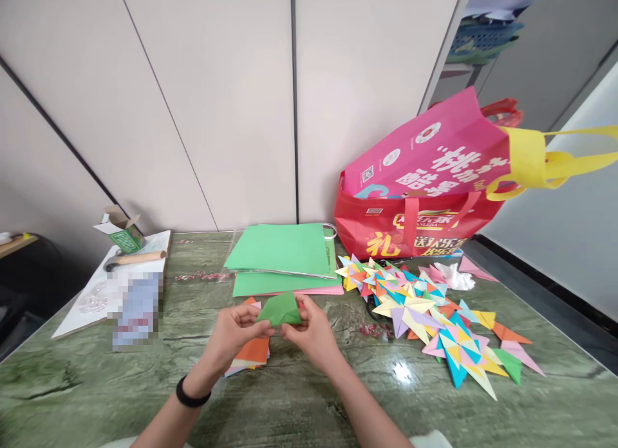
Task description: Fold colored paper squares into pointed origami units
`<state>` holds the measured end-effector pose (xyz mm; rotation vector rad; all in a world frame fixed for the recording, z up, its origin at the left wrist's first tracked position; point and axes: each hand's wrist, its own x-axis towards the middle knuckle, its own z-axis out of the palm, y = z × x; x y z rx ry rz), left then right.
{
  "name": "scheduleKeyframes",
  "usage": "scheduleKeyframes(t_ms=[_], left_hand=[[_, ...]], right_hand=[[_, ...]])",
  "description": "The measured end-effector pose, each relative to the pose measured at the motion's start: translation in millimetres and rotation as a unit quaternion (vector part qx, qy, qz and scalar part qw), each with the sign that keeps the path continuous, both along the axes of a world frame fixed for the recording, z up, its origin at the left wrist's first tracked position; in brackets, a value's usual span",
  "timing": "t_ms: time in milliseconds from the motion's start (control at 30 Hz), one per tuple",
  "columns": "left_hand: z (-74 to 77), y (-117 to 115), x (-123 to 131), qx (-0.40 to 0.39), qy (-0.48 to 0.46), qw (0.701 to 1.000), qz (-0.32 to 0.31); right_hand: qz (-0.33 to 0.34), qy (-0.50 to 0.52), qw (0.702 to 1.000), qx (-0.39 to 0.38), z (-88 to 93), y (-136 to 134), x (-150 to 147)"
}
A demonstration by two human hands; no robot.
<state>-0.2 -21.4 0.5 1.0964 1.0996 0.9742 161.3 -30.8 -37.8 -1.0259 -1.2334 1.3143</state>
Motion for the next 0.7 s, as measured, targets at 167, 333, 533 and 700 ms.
scheduleKeyframes(t_ms=[167, 333, 533, 700], left_hand=[[1.6, 1.1, -3.2, 0.003, 0.008, 1.000, 0.016], [4.2, 3.2, -8.1, 0.009, 0.013, 1.000, 0.024], [3.7, 3.5, -9.9, -0.030, 0.034, 0.999, -0.012], [-0.2, -1.5, -6.4, -0.112, 0.092, 0.983, -0.116]], right_hand=[[-0.012, -0.016, 1.000, -0.004, 6.5, 2.7, 6.9], [-0.063, -0.025, 0.998, -0.014, 4.6, 9.1, 21.1], [-0.130, 0.012, 0.991, -0.009, 3.4, 15.6, 31.0], [-0.038, 0.017, 0.999, -0.002, 5.1, 9.6, 18.4]])
